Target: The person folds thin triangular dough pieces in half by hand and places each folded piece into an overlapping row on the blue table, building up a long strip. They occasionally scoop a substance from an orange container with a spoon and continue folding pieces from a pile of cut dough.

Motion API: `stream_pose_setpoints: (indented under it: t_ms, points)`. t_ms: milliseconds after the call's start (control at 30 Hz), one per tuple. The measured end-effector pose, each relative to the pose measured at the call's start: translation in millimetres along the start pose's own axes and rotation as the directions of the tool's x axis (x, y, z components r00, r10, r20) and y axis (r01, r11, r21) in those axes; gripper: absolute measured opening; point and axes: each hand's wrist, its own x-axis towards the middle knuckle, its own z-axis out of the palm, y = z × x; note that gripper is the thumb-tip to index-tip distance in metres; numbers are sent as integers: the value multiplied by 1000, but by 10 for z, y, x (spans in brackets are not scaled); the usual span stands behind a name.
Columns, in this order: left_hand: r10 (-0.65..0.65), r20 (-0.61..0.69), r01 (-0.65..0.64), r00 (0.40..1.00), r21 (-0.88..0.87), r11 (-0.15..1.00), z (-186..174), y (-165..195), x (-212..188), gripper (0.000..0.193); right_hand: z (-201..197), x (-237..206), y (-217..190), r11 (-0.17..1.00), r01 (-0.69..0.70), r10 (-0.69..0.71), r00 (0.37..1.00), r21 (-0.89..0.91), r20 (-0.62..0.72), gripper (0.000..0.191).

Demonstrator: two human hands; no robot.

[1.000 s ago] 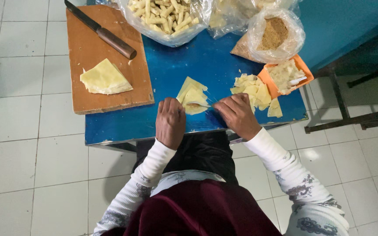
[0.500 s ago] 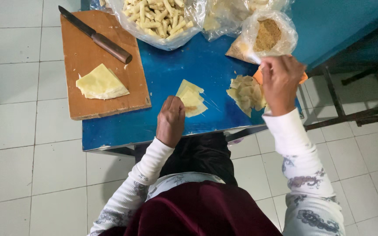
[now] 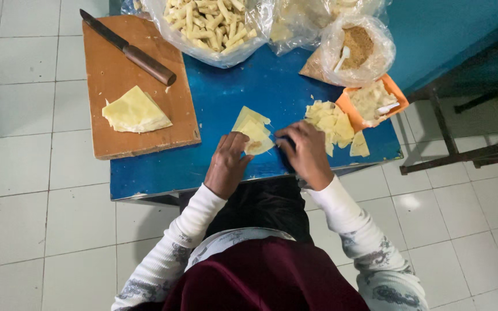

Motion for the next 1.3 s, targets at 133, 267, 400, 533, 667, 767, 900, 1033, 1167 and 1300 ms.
stream_pose_setpoints:
  t_ms: [133, 267, 400, 533, 667, 767, 900, 1033, 1167, 1300]
  points:
    - [23, 32, -24, 999, 22, 999, -33, 34, -5, 46, 73, -114, -203, 996, -36, 39, 999, 82, -34, 22]
    - [33, 65, -36, 997, 54, 998, -34, 62, 13, 47, 102, -101, -217, 994, -30, 33, 999, 101, -25, 15]
    - [18, 86, -25, 996, 84, 996, -3, 59, 16, 41, 120, -102, -220, 959, -117, 121, 993, 257, 0, 11]
    - [18, 90, -25, 996, 80, 997, 7, 38, 5, 41, 126, -99, -273, 896, -161, 158, 987, 414, 41, 9]
    - [11, 92, -18, 996, 76, 997, 6, 30, 5, 41, 85, -100, -319, 909, -33, 17, 999, 416, 41, 22]
    - [20, 92, -26, 996, 63, 998, -5, 20, 14, 40, 42, -88, -310, 951, 143, -154, 988, 275, 21, 30]
    - [61, 74, -65, 995, 52, 997, -23, 9, 14, 43, 27, -105, -271, 952, 241, -250, 968, 190, 23, 25]
    - [74, 70, -77, 995, 36, 996, -32, -17, 12, 40, 130, -76, -196, 965, 214, -220, 975, 153, 25, 14]
    - [87, 95, -94, 992, 72, 993, -9, -79, 32, 26, 241, 28, -91, 964, 40, -71, 991, 264, 110, 7]
    - [163, 66, -170, 985, 139, 976, 6, -196, 129, 5, 303, 124, -94, 956, 5, -41, 992, 294, 118, 8]
